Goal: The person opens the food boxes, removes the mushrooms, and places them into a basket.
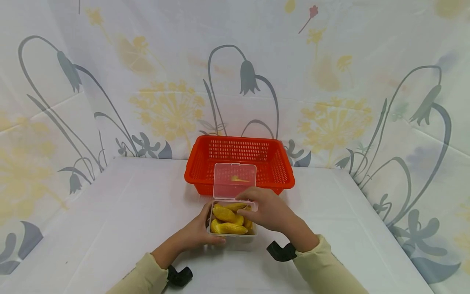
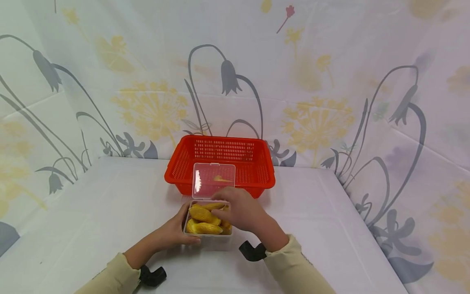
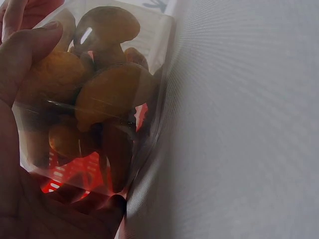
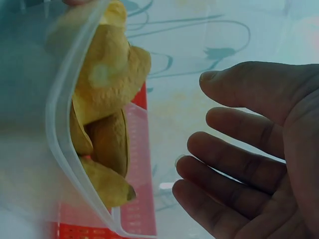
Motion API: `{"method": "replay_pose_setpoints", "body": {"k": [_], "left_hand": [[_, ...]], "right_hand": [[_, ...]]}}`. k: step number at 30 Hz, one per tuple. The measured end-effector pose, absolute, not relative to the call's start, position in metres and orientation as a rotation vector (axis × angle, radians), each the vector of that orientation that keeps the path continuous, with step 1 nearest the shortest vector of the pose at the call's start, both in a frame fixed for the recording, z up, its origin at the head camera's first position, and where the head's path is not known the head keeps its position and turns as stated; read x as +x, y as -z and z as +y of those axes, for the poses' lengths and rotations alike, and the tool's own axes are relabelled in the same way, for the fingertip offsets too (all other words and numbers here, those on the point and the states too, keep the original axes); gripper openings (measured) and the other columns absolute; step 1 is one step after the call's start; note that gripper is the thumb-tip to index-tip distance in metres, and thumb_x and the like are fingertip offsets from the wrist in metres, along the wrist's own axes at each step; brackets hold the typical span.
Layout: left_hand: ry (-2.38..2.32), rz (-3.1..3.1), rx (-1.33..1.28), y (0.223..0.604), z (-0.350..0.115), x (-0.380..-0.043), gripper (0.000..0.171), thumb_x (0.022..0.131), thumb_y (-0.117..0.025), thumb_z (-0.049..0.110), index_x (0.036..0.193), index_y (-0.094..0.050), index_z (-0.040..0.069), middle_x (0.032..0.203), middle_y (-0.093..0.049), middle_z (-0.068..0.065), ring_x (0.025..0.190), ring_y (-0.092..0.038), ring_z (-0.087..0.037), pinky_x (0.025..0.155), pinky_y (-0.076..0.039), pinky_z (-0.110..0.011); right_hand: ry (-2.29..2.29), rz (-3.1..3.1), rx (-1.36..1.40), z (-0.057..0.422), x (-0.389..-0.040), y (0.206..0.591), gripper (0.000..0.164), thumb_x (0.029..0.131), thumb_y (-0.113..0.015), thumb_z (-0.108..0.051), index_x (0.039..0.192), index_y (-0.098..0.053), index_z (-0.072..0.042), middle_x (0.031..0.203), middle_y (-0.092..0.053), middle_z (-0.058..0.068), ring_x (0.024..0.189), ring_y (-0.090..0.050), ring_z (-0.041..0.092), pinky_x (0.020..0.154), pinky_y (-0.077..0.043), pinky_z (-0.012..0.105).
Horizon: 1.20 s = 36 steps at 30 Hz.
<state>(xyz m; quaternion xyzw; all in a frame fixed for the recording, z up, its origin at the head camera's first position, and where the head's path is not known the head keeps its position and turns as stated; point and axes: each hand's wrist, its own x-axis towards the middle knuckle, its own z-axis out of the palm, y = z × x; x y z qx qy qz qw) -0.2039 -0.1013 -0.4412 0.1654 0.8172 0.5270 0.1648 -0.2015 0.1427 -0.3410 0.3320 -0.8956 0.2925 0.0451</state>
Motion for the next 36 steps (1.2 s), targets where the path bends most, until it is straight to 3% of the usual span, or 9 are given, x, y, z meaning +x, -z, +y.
{"method": "replay_pose_setpoints", "body": {"k": [10,23,36], "left_hand": [[-1.501,2.336,0.476,0.441,-0.102,-0.204,0.109,0.068,-0.086,0.039,0.150,-0.015,0.033,0.153,-0.032,0.000,0.145,-0.028,-0.031,0.116,-0.025,-0.060],[-1.487,2.338,0.455,0.442,-0.102,-0.205,0.111,0.067,-0.086,0.041,0.150,-0.014,0.035,0.152,-0.033,0.001,0.145,-0.028,-0.030,0.116,-0.026,-0.059],[-1.497,2.323,0.492,0.444,-0.102,-0.205,0.109,0.068,-0.086,0.039,0.149,-0.012,0.037,0.151,-0.033,0.002,0.144,-0.029,-0.028,0.116,-0.028,-0.057]], "right_hand": [[-0.859,-2.880,1.037,0.133,-0.196,0.346,0.032,0.085,-0.074,-0.029,0.114,-0.070,-0.017,0.107,-0.071,-0.003,0.092,-0.063,0.016,0.081,-0.058,0.034],[-0.747,-2.908,1.121,0.130,-0.192,0.353,0.031,0.085,-0.074,-0.035,0.112,-0.070,-0.020,0.109,-0.070,-0.008,0.096,-0.060,0.009,0.089,-0.054,0.029],[-0.688,-2.887,1.240,0.125,-0.194,0.361,0.028,0.085,-0.074,-0.029,0.110,-0.072,-0.017,0.106,-0.071,-0.008,0.095,-0.060,0.006,0.091,-0.054,0.028]]}}
